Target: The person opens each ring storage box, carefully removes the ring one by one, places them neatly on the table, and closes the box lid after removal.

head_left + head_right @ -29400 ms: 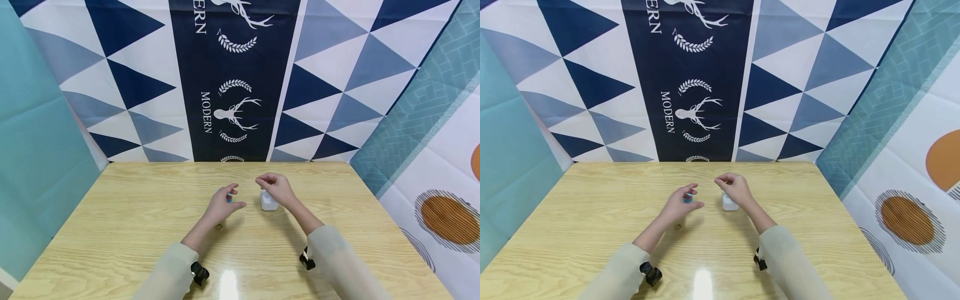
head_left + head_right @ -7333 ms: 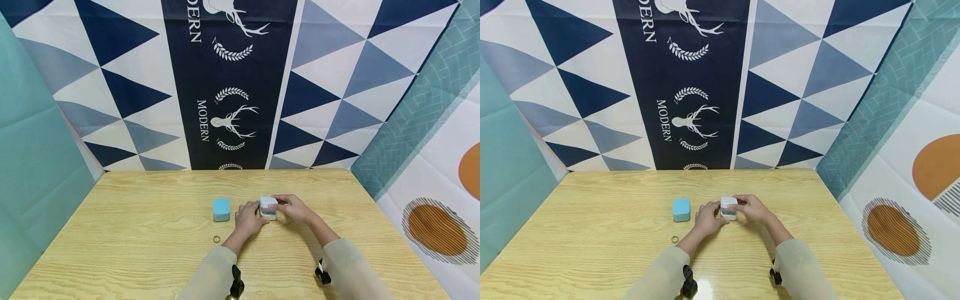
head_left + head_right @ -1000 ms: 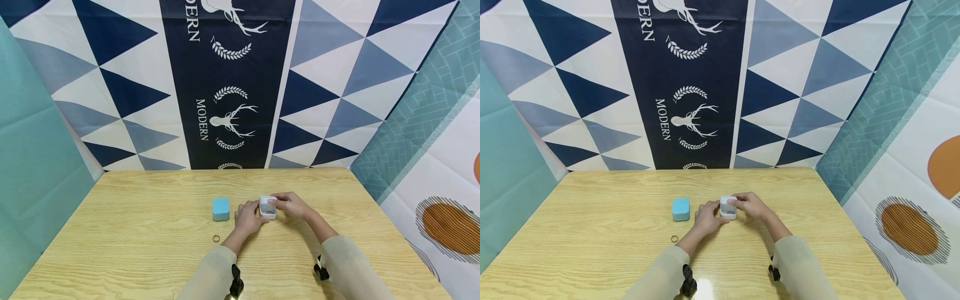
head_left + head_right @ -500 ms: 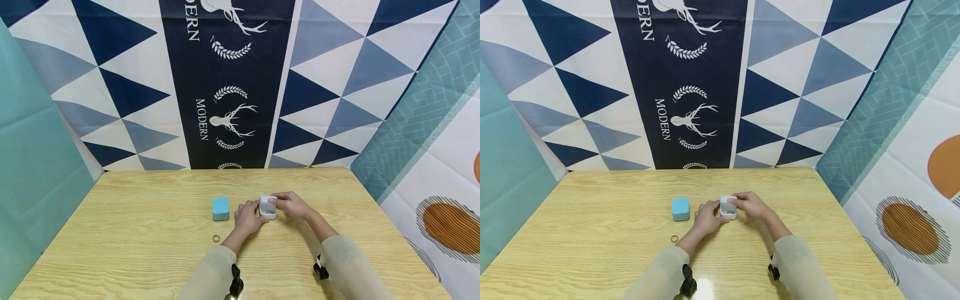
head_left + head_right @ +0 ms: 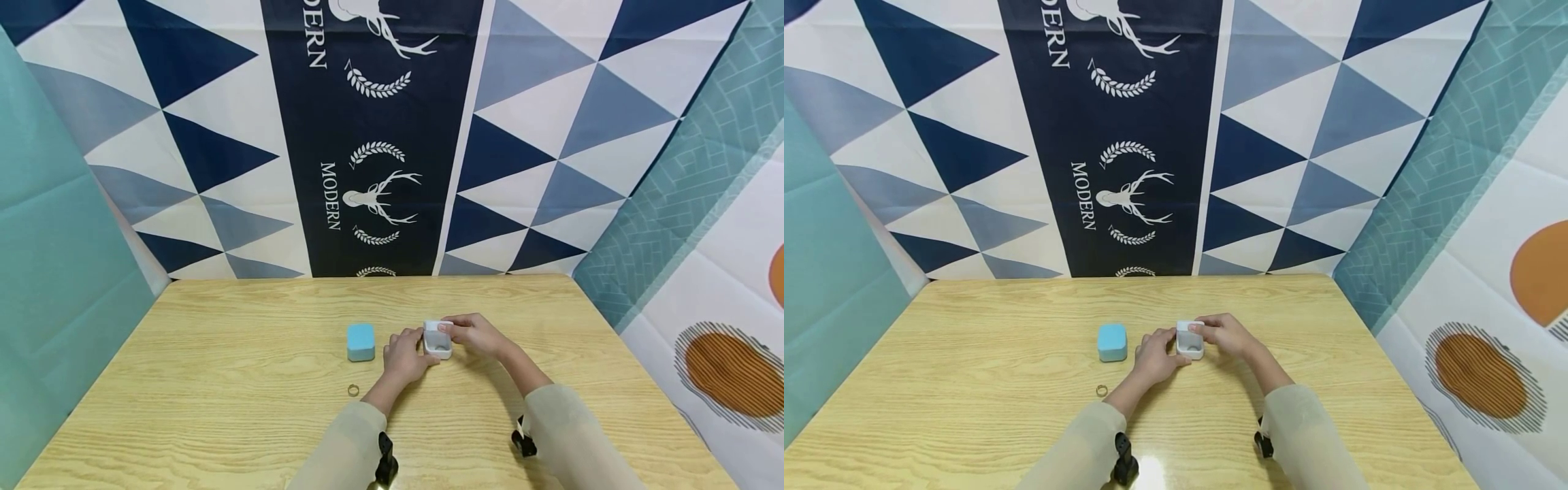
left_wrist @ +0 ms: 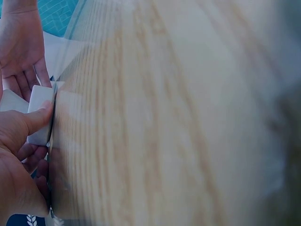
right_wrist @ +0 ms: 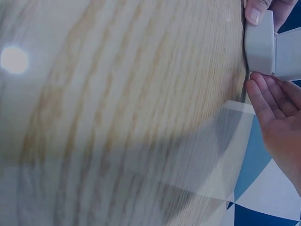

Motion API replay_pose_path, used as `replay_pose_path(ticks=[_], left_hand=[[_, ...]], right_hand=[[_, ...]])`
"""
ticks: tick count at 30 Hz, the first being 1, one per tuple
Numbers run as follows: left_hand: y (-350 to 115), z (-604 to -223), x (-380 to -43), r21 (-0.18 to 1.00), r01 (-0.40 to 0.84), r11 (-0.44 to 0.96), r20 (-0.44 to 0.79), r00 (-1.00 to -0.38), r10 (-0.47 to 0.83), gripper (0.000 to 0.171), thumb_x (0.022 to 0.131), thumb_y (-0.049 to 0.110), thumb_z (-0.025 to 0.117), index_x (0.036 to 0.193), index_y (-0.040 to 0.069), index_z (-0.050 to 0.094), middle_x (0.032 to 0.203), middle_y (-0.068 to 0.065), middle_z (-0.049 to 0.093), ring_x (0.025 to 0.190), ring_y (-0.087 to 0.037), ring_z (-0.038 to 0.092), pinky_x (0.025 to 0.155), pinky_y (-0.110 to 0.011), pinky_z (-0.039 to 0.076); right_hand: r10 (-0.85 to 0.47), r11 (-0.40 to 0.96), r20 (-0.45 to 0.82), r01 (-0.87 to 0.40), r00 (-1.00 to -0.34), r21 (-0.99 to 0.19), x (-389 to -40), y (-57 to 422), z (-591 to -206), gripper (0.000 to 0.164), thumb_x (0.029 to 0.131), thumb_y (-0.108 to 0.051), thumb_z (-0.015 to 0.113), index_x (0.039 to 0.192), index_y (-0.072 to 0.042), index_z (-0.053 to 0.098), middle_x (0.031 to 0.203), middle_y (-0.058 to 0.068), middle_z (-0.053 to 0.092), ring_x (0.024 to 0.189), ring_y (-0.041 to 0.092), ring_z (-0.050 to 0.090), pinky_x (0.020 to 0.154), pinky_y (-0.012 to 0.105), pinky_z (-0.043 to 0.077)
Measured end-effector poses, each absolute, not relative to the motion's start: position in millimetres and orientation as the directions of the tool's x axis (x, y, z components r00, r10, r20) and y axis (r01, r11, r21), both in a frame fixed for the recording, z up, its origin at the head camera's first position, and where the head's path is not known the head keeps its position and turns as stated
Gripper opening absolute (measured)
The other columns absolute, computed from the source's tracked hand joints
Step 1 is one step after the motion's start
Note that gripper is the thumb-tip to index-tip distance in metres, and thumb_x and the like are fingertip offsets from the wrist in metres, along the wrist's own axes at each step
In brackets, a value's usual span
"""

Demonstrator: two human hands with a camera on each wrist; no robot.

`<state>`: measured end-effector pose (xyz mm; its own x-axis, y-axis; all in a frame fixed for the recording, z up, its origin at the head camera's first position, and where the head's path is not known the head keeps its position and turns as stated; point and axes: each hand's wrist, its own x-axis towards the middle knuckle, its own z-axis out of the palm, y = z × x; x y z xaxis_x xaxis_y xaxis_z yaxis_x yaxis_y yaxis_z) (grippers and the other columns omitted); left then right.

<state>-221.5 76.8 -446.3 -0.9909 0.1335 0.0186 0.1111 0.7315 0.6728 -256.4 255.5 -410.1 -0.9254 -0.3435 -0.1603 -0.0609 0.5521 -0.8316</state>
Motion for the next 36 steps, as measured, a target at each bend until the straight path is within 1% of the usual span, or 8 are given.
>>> replay_pose_path(ticks=[8,19,36], left_hand=[[77.1,-446.5,-221.6,0.667,0.113,0.736,0.020,-0.991,0.133,0.066,0.075,0.038,0.076,0.132,0.013,0.055,0.127,-0.003,0.058,0.101,-0.023,0.048,0.084,-0.037,0.036],[77.4,-446.0,-221.7,0.664,0.111,0.740,0.019,-0.991,0.131,0.065,0.075,0.038,0.076,0.132,0.013,0.055,0.126,-0.003,0.059,0.101,-0.023,0.048,0.082,-0.037,0.036],[77.5,-445.5,-221.4,0.660,0.110,0.743,0.020,-0.991,0.129,0.065,0.074,0.039,0.076,0.131,0.015,0.056,0.124,-0.002,0.059,0.102,-0.023,0.049,0.081,-0.037,0.036]], right_hand=[[-0.344,0.525,-0.167,-0.042,-0.924,-0.850,-255.5,255.2,-408.4,0.055,0.094,-0.033,0.053,0.129,0.010,0.049,0.124,0.027,0.057,0.107,0.030,0.061,0.089,0.041,0.050],[-0.340,0.512,-0.188,-0.014,-0.921,-0.859,-257.4,255.3,-409.5,0.054,0.095,-0.033,0.053,0.128,0.010,0.051,0.124,0.026,0.057,0.107,0.026,0.060,0.091,0.040,0.049],[-0.329,0.517,-0.219,0.019,-0.918,-0.856,-260.4,252.6,-408.0,0.057,0.095,-0.035,0.051,0.129,0.012,0.048,0.117,0.023,0.061,0.097,0.020,0.062,0.092,0.040,0.049]])
